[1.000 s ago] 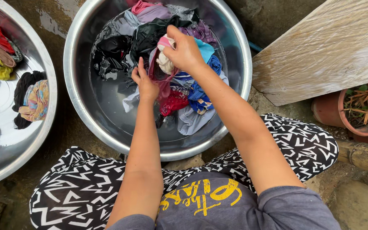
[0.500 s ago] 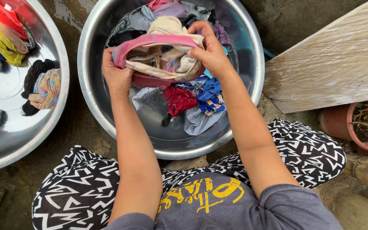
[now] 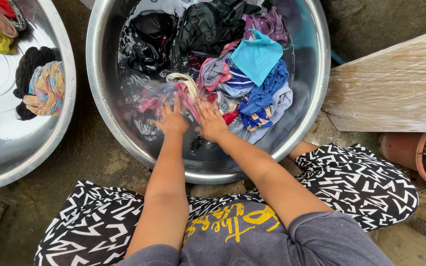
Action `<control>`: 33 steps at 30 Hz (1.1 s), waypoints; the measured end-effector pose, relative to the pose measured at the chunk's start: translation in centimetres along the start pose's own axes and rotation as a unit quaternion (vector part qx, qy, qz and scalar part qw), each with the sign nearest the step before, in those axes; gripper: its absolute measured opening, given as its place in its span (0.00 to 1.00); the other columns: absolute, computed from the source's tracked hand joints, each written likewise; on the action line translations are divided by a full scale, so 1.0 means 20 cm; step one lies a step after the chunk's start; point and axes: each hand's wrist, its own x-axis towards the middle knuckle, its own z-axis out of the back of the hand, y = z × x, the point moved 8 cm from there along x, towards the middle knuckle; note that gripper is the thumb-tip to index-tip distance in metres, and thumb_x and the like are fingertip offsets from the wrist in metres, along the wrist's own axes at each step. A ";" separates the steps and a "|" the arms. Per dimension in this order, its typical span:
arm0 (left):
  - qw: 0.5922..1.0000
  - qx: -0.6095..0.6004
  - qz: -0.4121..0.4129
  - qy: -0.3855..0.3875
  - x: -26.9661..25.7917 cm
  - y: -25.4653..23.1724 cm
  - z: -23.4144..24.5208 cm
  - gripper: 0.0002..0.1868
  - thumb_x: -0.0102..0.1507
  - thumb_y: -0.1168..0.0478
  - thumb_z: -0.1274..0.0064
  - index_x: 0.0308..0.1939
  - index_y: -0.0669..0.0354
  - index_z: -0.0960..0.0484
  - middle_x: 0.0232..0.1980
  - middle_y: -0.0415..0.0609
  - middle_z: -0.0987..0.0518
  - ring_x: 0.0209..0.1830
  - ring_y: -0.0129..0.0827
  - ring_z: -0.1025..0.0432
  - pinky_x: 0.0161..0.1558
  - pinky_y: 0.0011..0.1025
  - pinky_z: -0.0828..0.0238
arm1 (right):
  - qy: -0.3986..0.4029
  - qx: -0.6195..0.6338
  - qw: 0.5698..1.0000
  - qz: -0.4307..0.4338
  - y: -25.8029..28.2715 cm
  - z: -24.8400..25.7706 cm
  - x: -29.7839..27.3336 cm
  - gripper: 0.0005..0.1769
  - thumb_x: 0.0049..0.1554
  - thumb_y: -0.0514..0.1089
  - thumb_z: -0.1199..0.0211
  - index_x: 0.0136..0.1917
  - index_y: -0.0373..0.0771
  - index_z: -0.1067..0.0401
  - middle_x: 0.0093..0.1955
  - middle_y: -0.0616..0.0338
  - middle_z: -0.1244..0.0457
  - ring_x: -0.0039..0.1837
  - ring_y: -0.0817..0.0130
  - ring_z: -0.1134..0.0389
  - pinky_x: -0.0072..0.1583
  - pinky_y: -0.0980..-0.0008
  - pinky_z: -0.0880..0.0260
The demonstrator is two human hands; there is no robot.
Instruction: The person washes clothes by rinsing and wringing garments under running water, transferring pieces into an adjacent basin, and scrubbing items in the water.
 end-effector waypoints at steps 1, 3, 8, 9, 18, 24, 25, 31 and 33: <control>0.996 0.062 0.023 0.054 0.00 0.03 -0.09 0.62 0.60 0.52 0.38 0.80 0.20 0.74 0.85 0.44 0.66 0.82 0.45 0.56 0.70 0.81 0.69 | 0.056 -0.015 0.998 0.007 0.00 -0.10 0.00 0.50 0.60 0.68 0.41 0.79 0.32 0.52 0.86 0.43 0.61 0.85 0.46 0.65 0.80 0.40 0.72; 0.989 0.131 0.032 0.067 0.02 0.07 -0.18 0.61 0.60 0.53 0.40 0.79 0.21 0.74 0.85 0.45 0.68 0.83 0.46 0.59 0.67 0.82 0.71 | 0.088 0.007 0.996 0.007 -0.09 -0.17 0.00 0.52 0.57 0.70 0.41 0.80 0.36 0.53 0.84 0.47 0.62 0.84 0.49 0.66 0.79 0.42 0.72; 0.990 0.117 0.038 0.074 0.08 0.11 -0.22 0.64 0.58 0.64 0.40 0.81 0.15 0.71 0.85 0.53 0.64 0.79 0.45 0.50 0.65 0.82 0.79 | -0.083 0.096 0.990 -0.066 -0.17 0.05 0.04 0.35 0.54 0.61 0.40 0.73 0.53 0.33 0.77 0.48 0.48 0.77 0.49 0.51 0.71 0.40 0.53; 0.998 0.042 0.044 0.024 0.10 0.10 -0.14 0.51 0.60 0.57 0.37 0.76 0.16 0.55 0.83 0.50 0.56 0.80 0.44 0.46 0.68 0.82 0.79 | -0.007 0.132 0.984 -0.117 -0.22 0.03 0.14 0.28 0.54 0.59 0.36 0.65 0.49 0.27 0.70 0.50 0.40 0.72 0.53 0.43 0.68 0.49 0.43; 0.980 -0.153 0.104 -0.073 0.00 0.10 0.11 0.63 0.46 0.51 0.24 0.77 0.34 0.50 0.76 0.45 0.46 0.73 0.45 0.39 0.66 0.78 0.58 | -0.184 0.515 0.822 0.161 -0.28 1.62 -0.11 0.29 0.52 0.26 0.35 0.65 0.41 0.26 0.49 0.70 0.42 0.49 0.80 0.45 0.54 0.77 0.40; 0.969 -0.151 0.147 -0.127 0.03 0.18 0.18 0.35 0.53 0.46 0.34 0.64 0.43 0.24 0.69 0.50 0.29 0.69 0.51 0.35 0.64 0.68 0.45 | -0.309 0.560 0.712 0.289 -0.34 2.25 -0.51 0.19 0.62 0.24 0.39 0.64 0.37 0.33 0.62 0.60 0.35 0.67 0.69 0.32 0.71 0.66 0.28; 0.954 -0.214 0.152 -0.147 0.02 0.18 0.25 0.29 0.56 0.46 0.40 0.60 0.47 0.19 0.66 0.52 0.24 0.65 0.46 0.28 0.64 0.67 0.41 | -0.311 0.558 0.712 0.291 -0.38 2.24 -0.50 0.19 0.62 0.24 0.39 0.64 0.37 0.33 0.62 0.60 0.35 0.67 0.69 0.32 0.71 0.66 0.28; 0.937 -0.270 -0.068 -0.211 -0.26 -0.19 1.00 0.22 0.56 0.45 0.41 0.43 0.60 0.13 0.40 0.64 0.17 0.47 0.55 0.22 0.51 0.44 0.28 | -0.323 0.339 0.876 0.116 -0.67 1.82 -0.27 0.24 0.57 0.33 0.32 0.66 0.39 0.31 0.64 0.53 0.37 0.64 0.61 0.33 0.67 0.61 0.29; 0.918 -0.258 -0.156 -0.258 -0.45 -0.37 1.23 0.19 0.55 0.53 0.44 0.44 0.61 0.13 0.42 0.65 0.18 0.47 0.56 0.22 0.52 0.44 0.28 | -0.214 0.176 0.960 -0.050 -0.73 1.54 -0.14 0.27 0.55 0.48 0.26 0.65 0.45 0.29 0.66 0.48 0.40 0.70 0.52 0.37 0.70 0.53 0.35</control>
